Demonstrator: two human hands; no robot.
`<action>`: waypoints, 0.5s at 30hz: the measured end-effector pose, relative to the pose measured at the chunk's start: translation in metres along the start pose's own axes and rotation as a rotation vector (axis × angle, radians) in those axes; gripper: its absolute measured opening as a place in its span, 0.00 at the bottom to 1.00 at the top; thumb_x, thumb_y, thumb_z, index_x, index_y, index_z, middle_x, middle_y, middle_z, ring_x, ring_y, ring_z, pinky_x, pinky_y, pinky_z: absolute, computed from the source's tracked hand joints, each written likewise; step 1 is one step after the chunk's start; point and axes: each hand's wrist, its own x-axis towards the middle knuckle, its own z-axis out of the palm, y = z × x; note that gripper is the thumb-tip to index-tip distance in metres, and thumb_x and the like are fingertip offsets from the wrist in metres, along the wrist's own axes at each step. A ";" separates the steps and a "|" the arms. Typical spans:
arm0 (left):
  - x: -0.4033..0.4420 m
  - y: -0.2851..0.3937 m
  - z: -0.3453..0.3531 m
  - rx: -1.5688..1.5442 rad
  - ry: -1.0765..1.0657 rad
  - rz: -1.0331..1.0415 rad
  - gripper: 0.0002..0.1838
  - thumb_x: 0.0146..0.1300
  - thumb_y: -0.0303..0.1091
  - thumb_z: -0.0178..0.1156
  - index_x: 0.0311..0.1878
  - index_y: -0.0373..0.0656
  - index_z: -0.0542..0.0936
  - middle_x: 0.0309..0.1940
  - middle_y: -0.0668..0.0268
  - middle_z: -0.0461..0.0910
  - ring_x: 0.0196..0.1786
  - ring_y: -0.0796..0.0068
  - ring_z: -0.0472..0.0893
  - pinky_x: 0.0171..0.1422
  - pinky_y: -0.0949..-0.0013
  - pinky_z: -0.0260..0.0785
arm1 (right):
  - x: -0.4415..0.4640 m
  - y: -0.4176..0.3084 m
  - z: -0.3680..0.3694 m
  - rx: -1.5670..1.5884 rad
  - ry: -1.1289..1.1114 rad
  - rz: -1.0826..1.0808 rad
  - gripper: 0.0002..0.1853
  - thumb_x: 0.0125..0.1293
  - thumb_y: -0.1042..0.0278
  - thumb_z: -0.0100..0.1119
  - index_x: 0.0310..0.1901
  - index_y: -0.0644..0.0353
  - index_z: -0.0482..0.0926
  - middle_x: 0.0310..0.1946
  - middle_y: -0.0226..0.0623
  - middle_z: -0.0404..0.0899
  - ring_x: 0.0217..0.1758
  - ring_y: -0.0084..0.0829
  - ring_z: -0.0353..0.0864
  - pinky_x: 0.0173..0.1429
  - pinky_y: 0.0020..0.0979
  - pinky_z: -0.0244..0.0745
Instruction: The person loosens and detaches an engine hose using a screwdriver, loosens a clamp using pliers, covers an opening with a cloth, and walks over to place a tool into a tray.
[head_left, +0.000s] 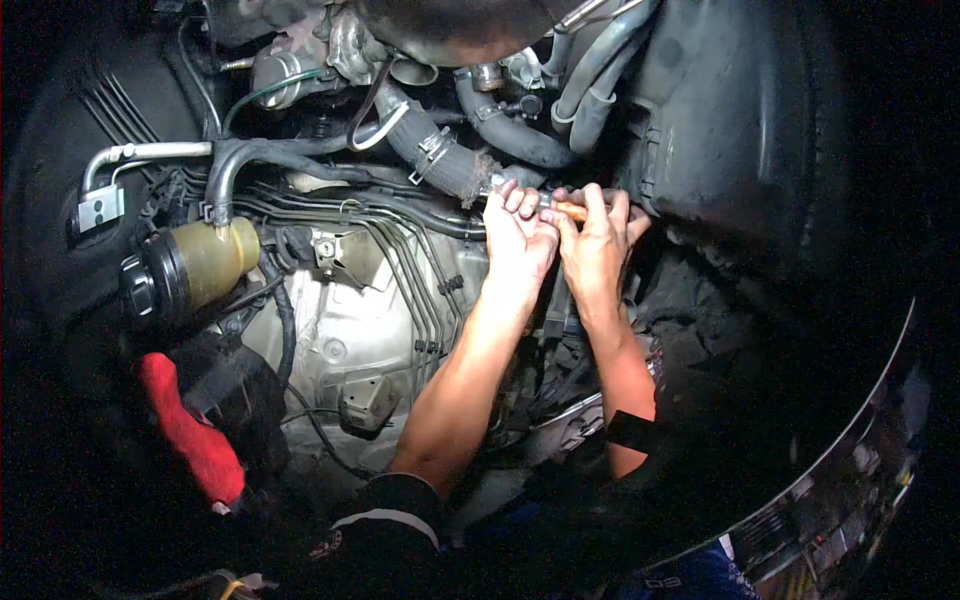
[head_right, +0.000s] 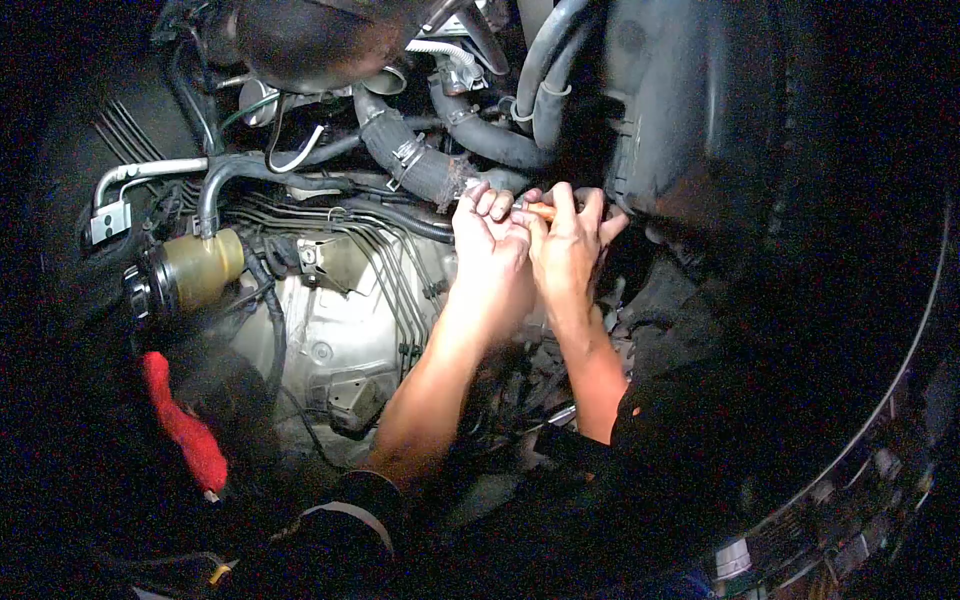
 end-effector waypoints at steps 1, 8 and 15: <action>-0.005 0.000 0.003 0.032 0.012 -0.016 0.17 0.75 0.39 0.51 0.27 0.52 0.63 0.20 0.77 0.58 0.25 0.78 0.61 0.33 0.71 0.57 | -0.003 -0.004 -0.002 -0.013 0.007 -0.009 0.16 0.55 0.65 0.75 0.42 0.53 0.80 0.45 0.42 0.76 0.52 0.50 0.69 0.59 0.48 0.65; -0.016 0.006 -0.018 0.187 0.084 0.033 0.19 0.75 0.41 0.51 0.26 0.49 0.60 0.19 0.70 0.58 0.25 0.61 0.68 0.34 0.57 0.67 | -0.042 -0.012 -0.021 -0.193 -0.252 -0.058 0.13 0.68 0.66 0.61 0.53 0.53 0.76 0.44 0.46 0.75 0.42 0.54 0.75 0.43 0.51 0.75; -0.018 -0.002 0.002 0.304 0.213 0.121 0.14 0.76 0.43 0.48 0.36 0.45 0.63 0.17 0.70 0.56 0.18 0.70 0.60 0.27 0.60 0.62 | -0.046 -0.012 -0.012 -0.237 -0.248 -0.068 0.13 0.67 0.67 0.60 0.52 0.55 0.74 0.45 0.42 0.76 0.45 0.55 0.77 0.45 0.53 0.77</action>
